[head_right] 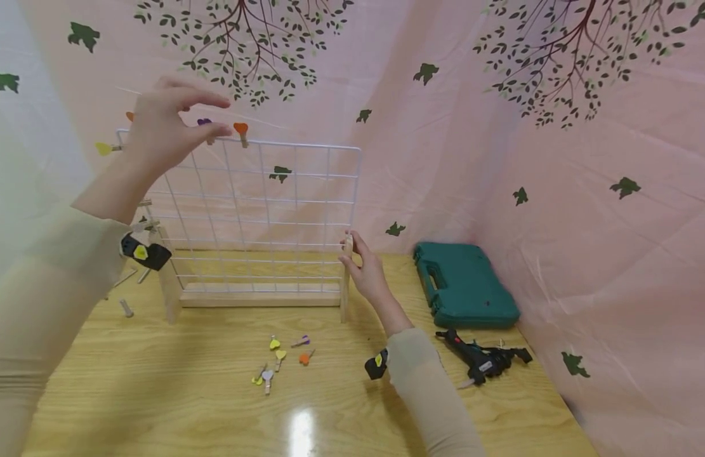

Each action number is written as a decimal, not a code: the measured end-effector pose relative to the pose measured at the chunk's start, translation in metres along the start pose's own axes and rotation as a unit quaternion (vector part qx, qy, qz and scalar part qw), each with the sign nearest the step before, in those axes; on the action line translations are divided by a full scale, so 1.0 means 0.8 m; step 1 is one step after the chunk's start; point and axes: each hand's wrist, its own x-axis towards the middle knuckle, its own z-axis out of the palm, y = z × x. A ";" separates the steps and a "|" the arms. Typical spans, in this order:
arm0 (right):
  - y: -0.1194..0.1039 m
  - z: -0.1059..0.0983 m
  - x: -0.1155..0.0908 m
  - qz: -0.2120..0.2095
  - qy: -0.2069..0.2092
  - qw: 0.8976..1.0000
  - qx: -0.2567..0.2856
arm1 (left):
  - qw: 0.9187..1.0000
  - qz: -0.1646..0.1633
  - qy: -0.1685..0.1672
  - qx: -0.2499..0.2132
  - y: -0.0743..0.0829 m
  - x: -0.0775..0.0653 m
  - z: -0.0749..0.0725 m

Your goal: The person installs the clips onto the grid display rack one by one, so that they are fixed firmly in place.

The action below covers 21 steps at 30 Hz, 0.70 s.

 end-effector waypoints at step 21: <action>0.026 0.006 0.000 0.019 -0.006 1.000 -0.011 | 0.980 -0.149 0.126 -0.029 -0.122 -0.142 -0.054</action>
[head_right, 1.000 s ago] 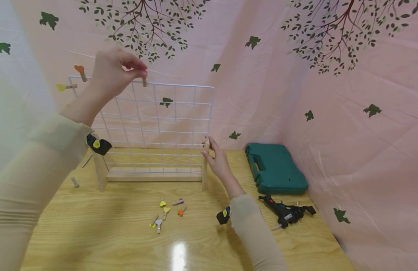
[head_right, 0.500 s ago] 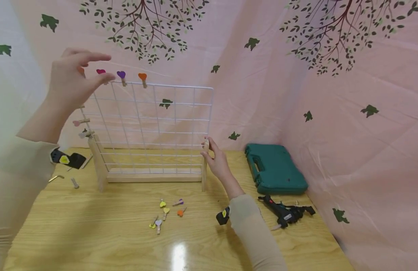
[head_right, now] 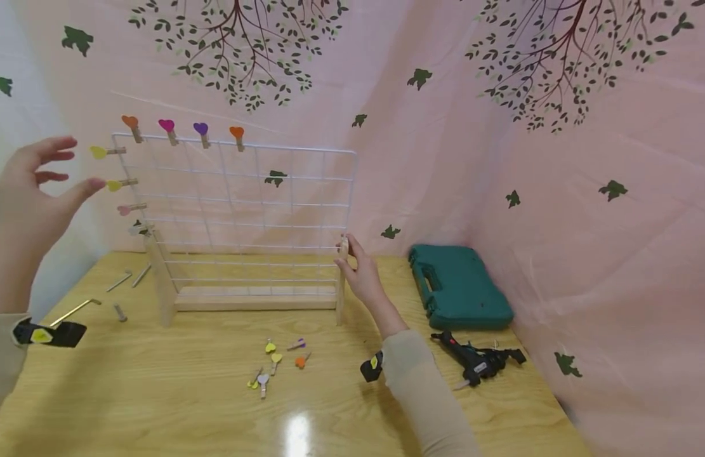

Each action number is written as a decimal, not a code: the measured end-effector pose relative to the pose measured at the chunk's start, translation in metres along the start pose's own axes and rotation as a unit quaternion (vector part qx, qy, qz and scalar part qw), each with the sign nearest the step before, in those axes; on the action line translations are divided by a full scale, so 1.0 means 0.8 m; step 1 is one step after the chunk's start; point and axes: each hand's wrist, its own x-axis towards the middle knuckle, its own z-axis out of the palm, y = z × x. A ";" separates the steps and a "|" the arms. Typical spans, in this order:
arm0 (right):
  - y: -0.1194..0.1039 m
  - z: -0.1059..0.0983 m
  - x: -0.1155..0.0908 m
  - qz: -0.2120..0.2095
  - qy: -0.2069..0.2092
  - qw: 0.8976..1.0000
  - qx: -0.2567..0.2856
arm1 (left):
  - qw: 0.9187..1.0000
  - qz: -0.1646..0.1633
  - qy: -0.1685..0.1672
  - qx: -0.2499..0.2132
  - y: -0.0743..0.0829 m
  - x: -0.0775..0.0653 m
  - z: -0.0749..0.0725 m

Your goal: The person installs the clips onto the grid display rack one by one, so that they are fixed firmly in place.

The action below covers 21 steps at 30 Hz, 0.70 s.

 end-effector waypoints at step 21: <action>-0.003 0.001 -0.002 0.016 0.001 1.000 0.007 | 0.980 -0.094 -0.166 -0.058 -0.153 -0.123 0.098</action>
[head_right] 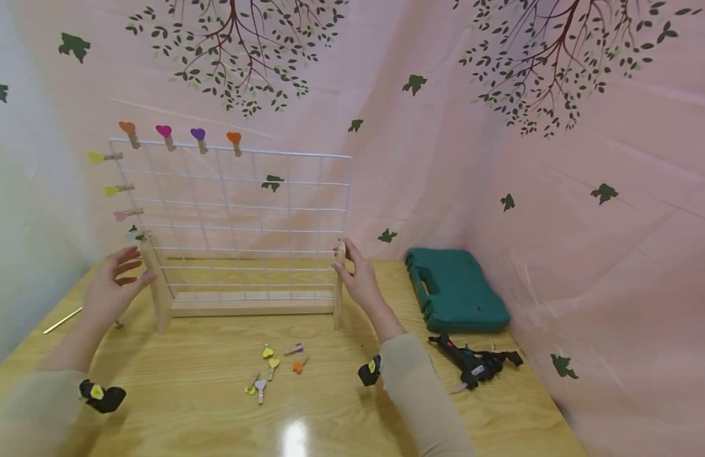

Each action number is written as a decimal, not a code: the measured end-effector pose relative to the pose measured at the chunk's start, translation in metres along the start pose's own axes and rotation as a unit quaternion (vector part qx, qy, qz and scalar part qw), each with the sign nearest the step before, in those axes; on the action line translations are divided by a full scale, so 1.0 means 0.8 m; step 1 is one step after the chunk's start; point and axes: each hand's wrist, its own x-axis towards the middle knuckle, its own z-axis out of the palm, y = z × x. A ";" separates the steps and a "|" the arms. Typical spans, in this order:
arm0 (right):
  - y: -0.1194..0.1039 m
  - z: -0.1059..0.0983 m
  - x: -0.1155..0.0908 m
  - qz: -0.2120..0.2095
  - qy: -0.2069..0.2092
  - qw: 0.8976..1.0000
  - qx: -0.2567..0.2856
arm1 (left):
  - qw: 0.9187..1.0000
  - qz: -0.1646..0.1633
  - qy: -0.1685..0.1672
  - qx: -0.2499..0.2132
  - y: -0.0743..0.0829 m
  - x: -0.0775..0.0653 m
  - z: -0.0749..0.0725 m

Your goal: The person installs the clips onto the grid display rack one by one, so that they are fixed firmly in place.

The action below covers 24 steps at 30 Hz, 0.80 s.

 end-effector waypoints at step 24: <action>-0.005 -0.003 0.000 0.032 -0.011 0.999 -0.018 | 0.993 0.031 -0.093 -0.066 -0.023 0.003 0.018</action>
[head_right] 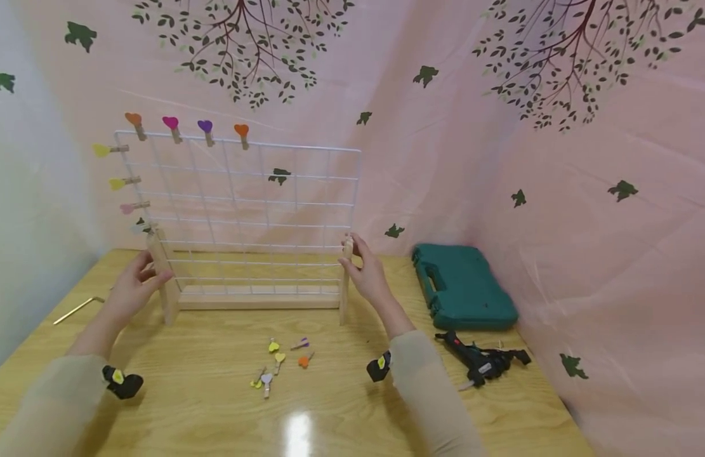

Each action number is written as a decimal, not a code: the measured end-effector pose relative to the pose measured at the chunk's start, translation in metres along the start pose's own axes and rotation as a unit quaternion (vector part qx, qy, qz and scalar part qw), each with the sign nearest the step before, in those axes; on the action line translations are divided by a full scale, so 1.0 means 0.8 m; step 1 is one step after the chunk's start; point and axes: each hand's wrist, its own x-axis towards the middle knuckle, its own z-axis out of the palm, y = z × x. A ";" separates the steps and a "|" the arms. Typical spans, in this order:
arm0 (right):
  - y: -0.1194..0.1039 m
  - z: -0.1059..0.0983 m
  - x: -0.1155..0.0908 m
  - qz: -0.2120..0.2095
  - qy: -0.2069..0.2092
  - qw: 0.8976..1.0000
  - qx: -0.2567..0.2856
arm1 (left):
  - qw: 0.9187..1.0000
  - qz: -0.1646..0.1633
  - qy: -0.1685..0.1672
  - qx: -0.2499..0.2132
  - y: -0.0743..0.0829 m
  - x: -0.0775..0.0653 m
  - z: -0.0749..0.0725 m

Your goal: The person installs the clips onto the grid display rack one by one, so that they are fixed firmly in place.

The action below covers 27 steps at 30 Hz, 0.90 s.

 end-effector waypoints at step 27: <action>-0.055 0.031 -0.097 -0.086 -0.213 0.967 -0.113 | 0.981 -0.039 0.089 0.167 0.004 -0.020 0.014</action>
